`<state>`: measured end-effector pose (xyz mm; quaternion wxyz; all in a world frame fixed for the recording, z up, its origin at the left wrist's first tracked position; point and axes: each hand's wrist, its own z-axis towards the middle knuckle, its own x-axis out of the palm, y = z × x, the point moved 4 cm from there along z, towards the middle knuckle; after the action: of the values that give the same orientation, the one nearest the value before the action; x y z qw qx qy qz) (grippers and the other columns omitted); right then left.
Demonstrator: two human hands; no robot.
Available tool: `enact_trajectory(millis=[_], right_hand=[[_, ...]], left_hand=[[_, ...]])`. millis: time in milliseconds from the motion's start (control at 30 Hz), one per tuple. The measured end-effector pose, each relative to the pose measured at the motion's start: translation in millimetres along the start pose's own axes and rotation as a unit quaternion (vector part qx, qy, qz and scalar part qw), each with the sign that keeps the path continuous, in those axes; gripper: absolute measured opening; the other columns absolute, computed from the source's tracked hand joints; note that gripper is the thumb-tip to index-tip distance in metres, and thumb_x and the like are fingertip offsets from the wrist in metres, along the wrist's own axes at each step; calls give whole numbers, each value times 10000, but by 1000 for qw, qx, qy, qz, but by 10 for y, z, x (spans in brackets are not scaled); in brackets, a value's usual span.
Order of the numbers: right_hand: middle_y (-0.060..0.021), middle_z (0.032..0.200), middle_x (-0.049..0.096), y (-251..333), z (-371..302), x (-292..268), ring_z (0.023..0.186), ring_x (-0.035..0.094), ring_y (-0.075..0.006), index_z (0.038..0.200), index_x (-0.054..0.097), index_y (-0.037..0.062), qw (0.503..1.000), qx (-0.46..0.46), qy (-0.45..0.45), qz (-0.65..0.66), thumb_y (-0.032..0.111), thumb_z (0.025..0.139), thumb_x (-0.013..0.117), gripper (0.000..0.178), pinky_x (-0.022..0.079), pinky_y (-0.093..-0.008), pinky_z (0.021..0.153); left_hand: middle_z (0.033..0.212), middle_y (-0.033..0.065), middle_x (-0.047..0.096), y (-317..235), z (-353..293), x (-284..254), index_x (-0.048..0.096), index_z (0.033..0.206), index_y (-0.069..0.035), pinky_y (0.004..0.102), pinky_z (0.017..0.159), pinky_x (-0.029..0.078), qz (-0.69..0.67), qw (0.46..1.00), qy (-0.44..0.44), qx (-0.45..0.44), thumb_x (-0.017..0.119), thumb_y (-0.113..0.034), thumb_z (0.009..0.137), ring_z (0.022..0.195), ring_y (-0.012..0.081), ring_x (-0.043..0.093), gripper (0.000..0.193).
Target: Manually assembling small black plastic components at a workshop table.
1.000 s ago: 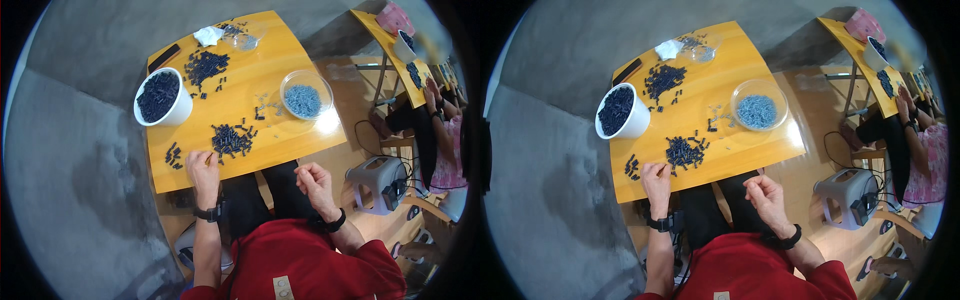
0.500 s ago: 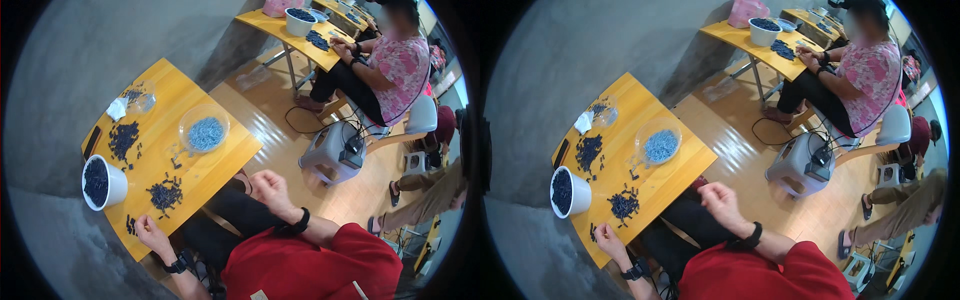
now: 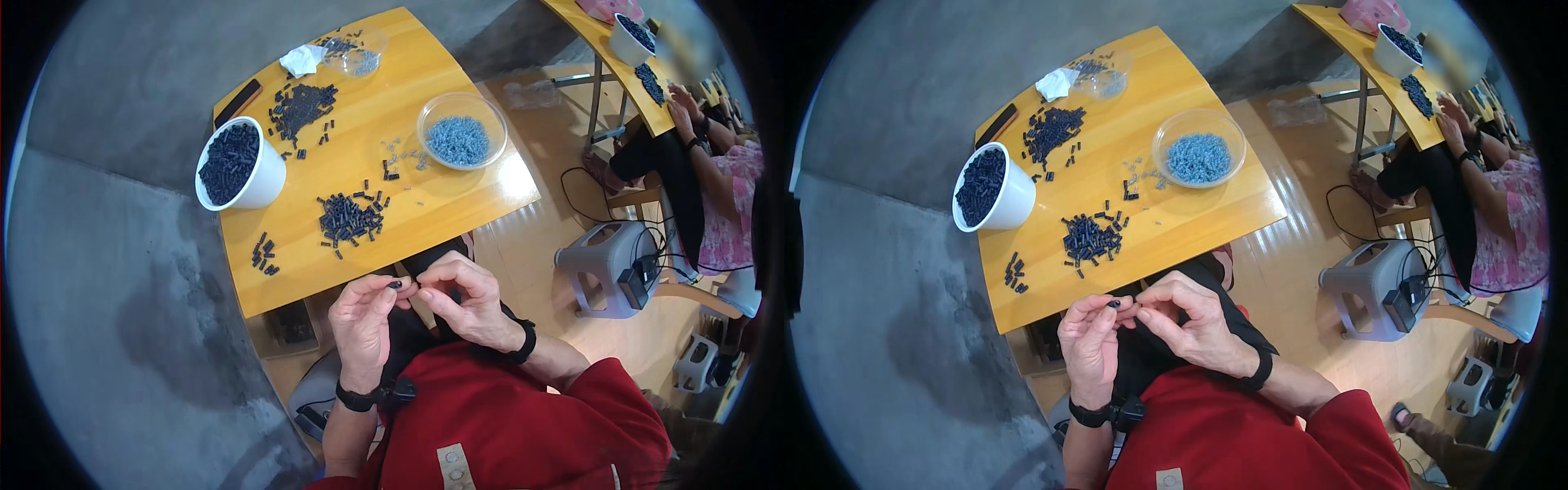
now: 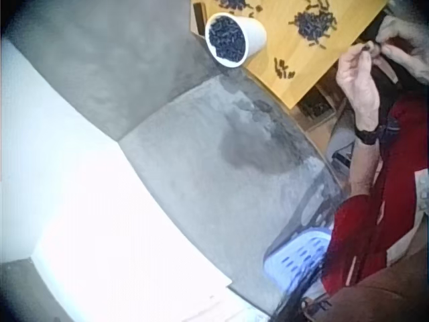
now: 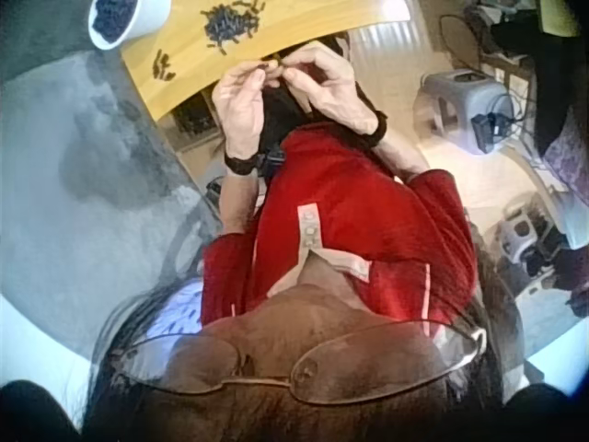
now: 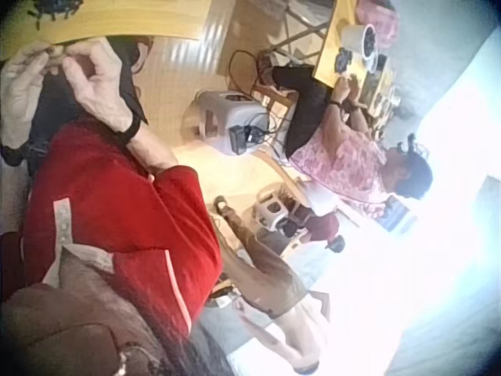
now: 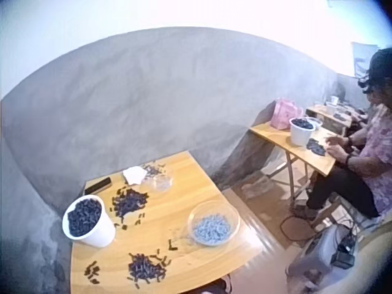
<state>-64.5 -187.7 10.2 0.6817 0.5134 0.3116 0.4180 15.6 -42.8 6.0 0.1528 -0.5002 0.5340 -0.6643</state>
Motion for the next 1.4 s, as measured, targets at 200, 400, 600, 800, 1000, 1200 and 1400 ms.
enact_trajectory(millis=[200,400,600,800,1000,1200,1400], right_hand=[[-38,899,611,116,72,91,651,532,-57,1067,680,30,998,-50,-12,18,23,830,750,247,431,-211,532],[-53,887,606,38,77,81,689,551,-89,1045,681,23,997,-74,36,-13,21,846,730,205,442,-227,547],[-59,851,605,-67,73,78,711,564,-135,959,677,20,1000,-3,20,-1,11,866,691,94,454,-259,616],[-92,797,609,-322,302,-111,687,599,-189,906,691,30,985,18,-38,-167,44,841,698,67,471,-310,597],[-104,812,615,-576,630,-251,734,633,-270,908,696,45,932,-42,-109,-343,71,814,712,99,509,-385,627],[-118,816,609,-753,760,-158,756,627,-306,891,660,31,886,-50,-18,-460,73,822,684,84,511,-389,652],[-120,861,658,-523,614,-186,772,665,-248,959,627,5,978,80,20,-189,36,877,663,95,540,-336,673]], left_hand=[[1007,189,710,31,-19,-6,634,1097,47,340,860,550,-34,999,-8,-26,616,13,922,931,235,700,179],[995,153,709,22,-70,-33,668,1060,65,295,843,558,48,998,-21,-23,638,56,892,909,175,688,172],[990,147,709,109,-59,-42,667,1065,74,290,845,557,85,995,-38,-30,648,60,886,882,174,691,180],[969,131,695,117,-2,-94,665,1053,70,288,850,547,111,992,-51,-37,645,61,890,892,177,684,165],[925,120,697,146,16,-119,675,1017,50,302,818,560,131,988,-70,-30,668,46,869,837,190,695,148],[914,111,691,111,22,-87,677,1014,47,293,815,554,150,986,-66,-16,665,46,871,832,177,688,143],[907,108,681,69,-32,-79,675,1011,50,293,810,555,171,983,-62,-3,659,54,871,828,179,686,141]])
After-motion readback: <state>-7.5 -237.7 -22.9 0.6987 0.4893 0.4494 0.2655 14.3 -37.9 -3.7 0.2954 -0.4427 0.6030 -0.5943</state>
